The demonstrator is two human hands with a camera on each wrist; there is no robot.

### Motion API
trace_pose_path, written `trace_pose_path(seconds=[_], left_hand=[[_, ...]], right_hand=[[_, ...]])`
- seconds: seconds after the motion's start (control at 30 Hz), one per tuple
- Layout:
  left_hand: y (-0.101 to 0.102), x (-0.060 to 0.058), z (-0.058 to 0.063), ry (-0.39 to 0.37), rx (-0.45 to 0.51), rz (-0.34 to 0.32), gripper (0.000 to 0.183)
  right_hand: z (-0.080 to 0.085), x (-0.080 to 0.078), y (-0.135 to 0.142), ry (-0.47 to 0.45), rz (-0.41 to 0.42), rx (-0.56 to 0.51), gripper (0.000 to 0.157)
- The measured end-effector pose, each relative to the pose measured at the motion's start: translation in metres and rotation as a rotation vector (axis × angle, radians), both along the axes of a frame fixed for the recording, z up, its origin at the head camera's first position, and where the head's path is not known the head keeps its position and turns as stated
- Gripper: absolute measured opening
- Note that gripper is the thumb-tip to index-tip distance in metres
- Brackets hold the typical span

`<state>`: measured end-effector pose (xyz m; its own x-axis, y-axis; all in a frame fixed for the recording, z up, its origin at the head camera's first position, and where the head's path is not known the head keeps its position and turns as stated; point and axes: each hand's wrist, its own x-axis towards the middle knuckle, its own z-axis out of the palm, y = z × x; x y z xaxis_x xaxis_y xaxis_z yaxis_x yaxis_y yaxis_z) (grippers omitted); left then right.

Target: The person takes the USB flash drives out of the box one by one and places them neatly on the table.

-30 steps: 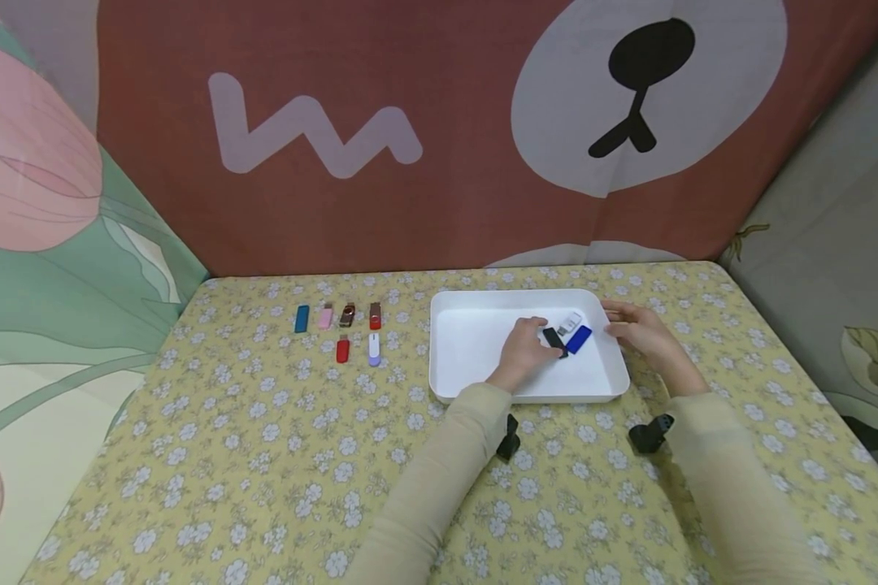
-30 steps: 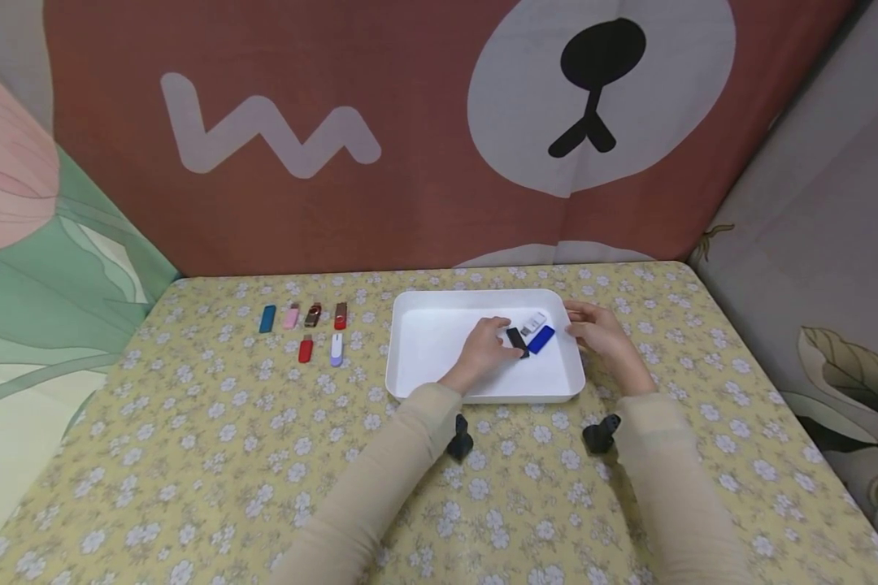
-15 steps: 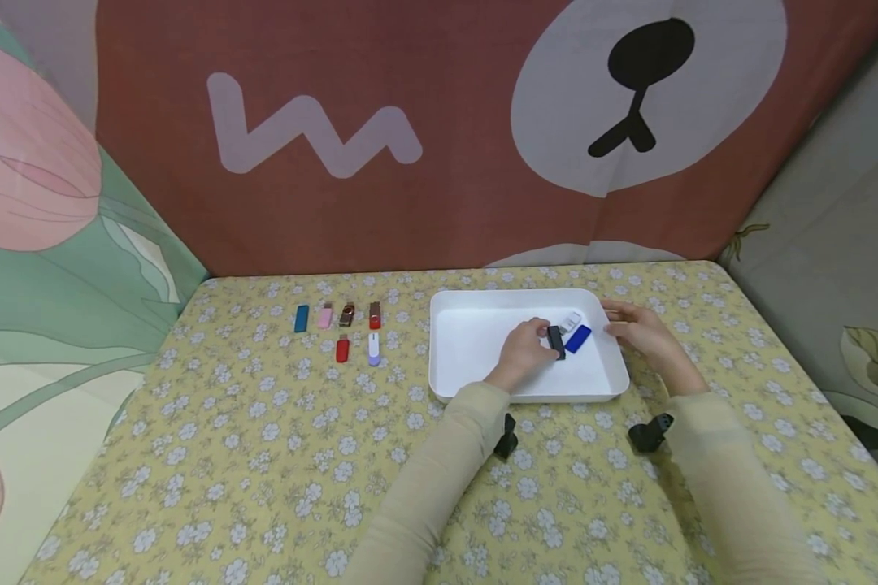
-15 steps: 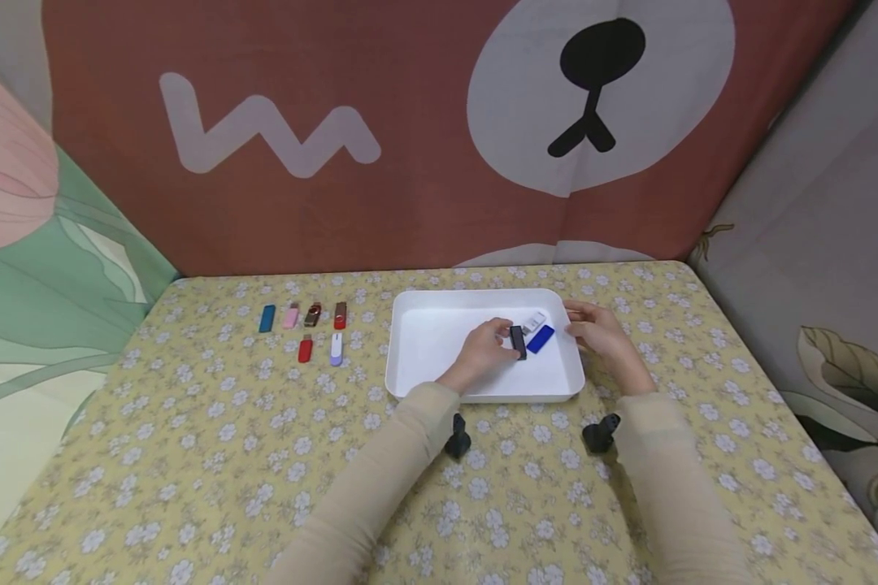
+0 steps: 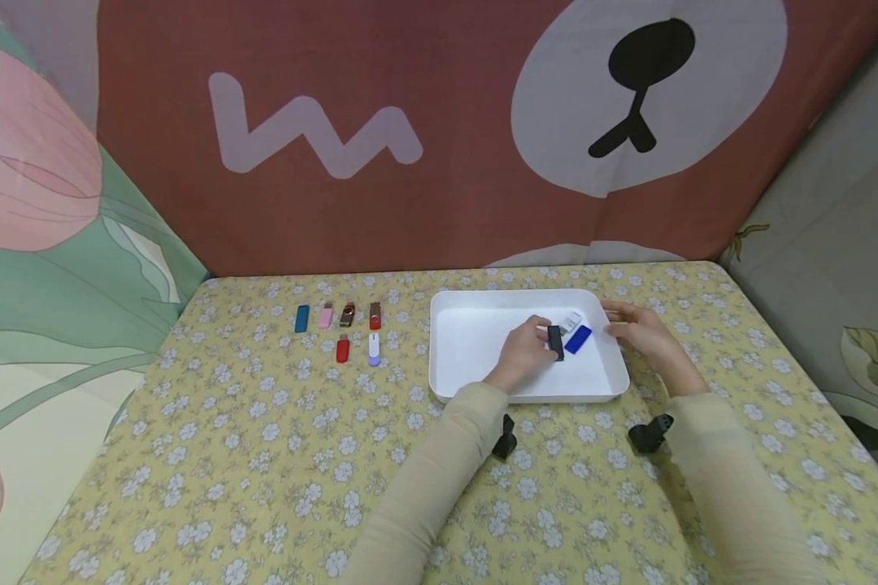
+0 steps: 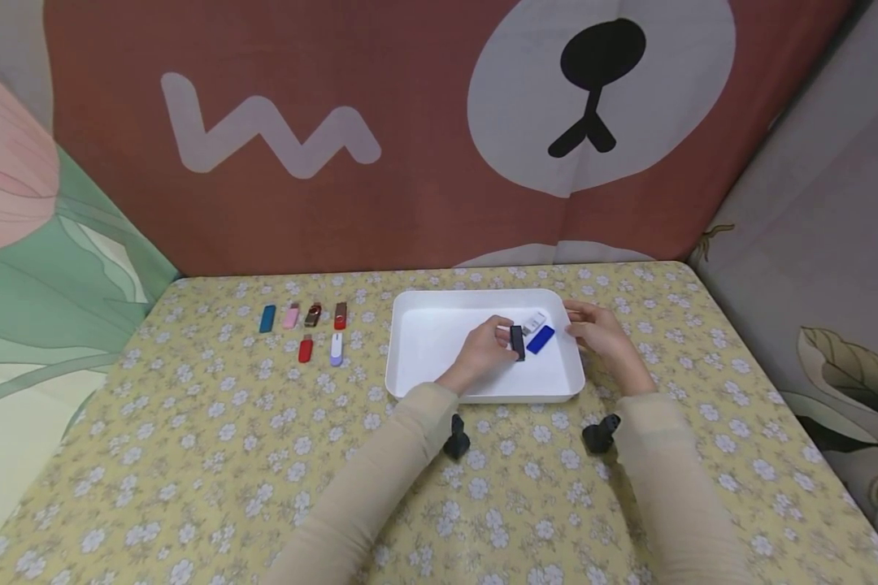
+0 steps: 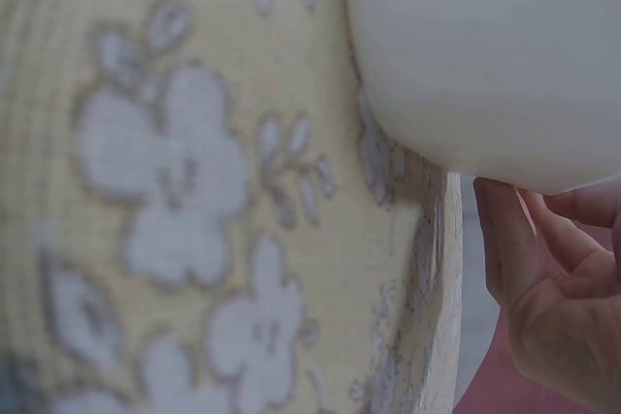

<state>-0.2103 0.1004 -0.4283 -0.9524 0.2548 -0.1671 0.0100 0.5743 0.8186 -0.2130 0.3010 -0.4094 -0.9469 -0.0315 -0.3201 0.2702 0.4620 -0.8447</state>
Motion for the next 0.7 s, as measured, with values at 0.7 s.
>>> trace_pose_path(seconds=[0.7], left_hand=[[-0.0034,0.0010,0.0027,-0.045,0.096,-0.088,0.048]], right_hand=[[0.0013,0.0016,-0.0014,0.002,-0.001,-0.006,0.059]])
